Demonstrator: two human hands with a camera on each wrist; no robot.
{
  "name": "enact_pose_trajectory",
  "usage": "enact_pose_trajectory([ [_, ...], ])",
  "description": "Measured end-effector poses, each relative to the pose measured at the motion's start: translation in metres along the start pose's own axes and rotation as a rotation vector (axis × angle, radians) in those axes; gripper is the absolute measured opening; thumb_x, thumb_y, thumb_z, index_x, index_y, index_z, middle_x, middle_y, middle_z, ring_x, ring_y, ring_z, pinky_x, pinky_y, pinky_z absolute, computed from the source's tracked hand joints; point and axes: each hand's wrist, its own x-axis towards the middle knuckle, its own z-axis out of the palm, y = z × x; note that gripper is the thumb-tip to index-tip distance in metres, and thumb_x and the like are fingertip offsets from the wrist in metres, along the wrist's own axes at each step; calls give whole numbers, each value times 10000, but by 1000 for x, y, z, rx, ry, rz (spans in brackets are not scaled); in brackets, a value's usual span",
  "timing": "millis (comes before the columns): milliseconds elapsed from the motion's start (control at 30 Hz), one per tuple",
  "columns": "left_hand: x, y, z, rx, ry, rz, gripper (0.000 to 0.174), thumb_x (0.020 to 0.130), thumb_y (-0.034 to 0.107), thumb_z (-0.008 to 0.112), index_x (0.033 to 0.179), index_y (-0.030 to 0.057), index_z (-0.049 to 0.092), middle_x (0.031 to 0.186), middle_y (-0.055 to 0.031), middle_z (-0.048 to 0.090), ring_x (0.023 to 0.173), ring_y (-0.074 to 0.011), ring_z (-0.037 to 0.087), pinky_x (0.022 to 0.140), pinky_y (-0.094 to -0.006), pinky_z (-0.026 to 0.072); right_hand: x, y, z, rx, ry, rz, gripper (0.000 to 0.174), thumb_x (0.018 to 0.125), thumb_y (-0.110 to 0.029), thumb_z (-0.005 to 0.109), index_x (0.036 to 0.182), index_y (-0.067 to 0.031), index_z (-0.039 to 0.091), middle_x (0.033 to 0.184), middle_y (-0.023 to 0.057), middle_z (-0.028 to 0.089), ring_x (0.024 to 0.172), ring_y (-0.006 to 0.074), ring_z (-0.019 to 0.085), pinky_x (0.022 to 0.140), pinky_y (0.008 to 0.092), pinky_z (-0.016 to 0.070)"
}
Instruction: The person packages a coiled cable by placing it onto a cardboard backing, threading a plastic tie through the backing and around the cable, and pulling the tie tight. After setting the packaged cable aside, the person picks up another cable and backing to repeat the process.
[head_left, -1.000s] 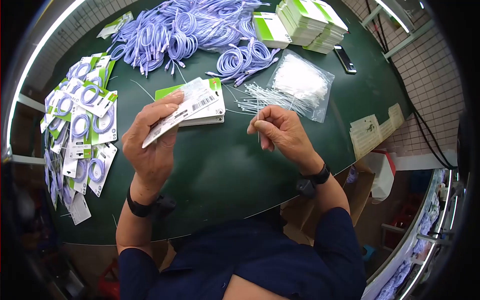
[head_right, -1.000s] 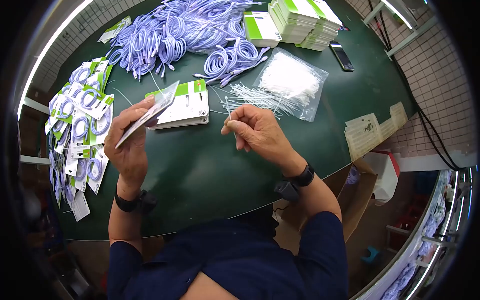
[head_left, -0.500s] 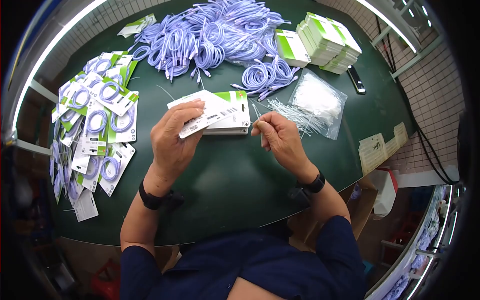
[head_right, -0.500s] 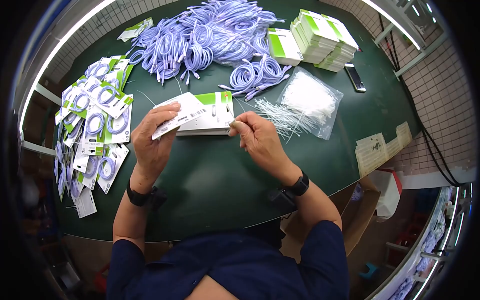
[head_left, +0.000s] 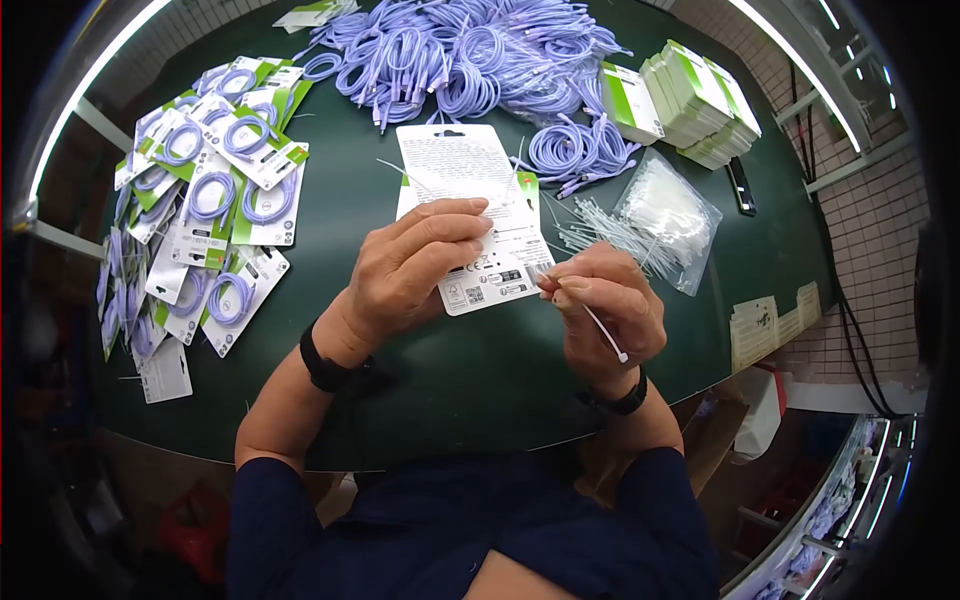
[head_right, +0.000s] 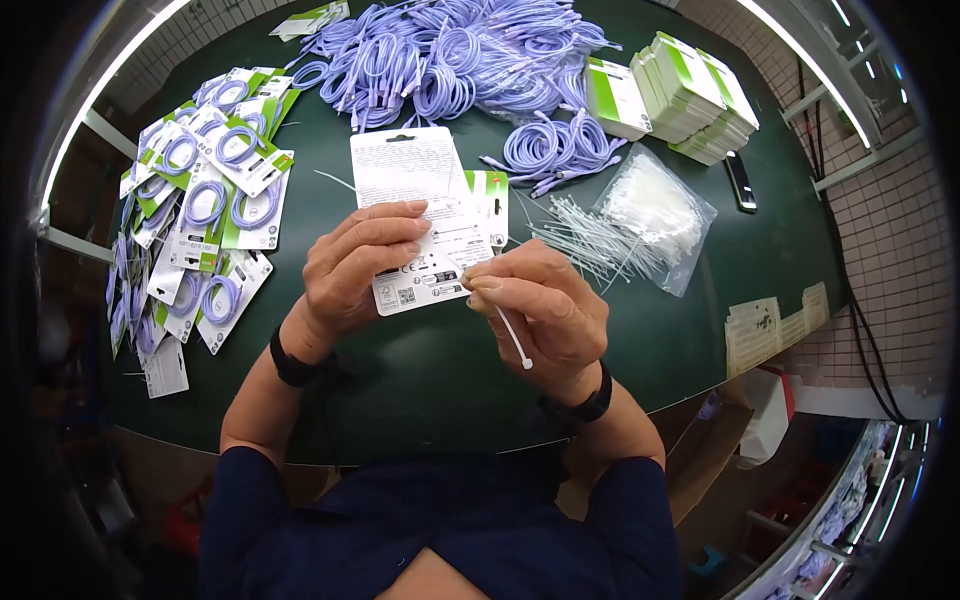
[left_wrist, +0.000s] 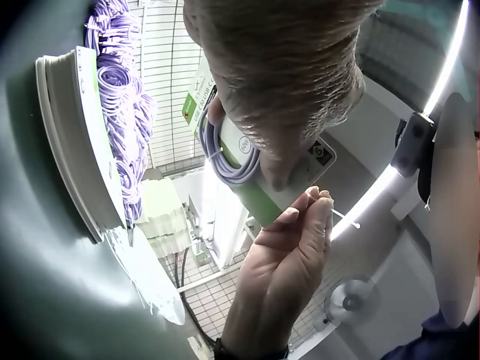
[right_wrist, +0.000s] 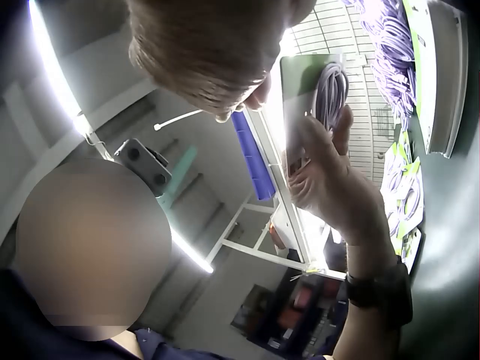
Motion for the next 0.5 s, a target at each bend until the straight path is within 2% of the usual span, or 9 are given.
enact_pose_trajectory([
  [167, 0, 1, 1, -9, -11, 17, 266, 712, 2, 837, 894, -2, 643, 1068, -154, 742, 1077, -361, 740, 859, -400, 633, -9, -1, -1, 71, -1, 119, 202, 936, 91, 688, 1112, 8, 631, 978, 201, 692, 795, 215, 699, 651, 308, 598],
  [467, 1, 1, 0, 13, -29, 29, 260, 714, 8, 831, 894, 1, 644, 1069, -153, 740, 1076, -359, 739, 853, -403, 632, -12, 2, 1, 88, -33, 144, 224, 917, 111, 700, 1112, 17, 641, 986, 215, 698, 817, 233, 713, 663, 316, 613],
  [500, 1, 1, 1, 14, -29, 30, 260, 714, 8, 831, 894, 1, 644, 1069, -153, 740, 1076, -359, 739, 853, -403, 632, -13, 1, 2, 92, -7, 173, 235, 890, 102, 735, 1091, 8, 657, 968, 197, 716, 827, 229, 722, 672, 311, 602],
])
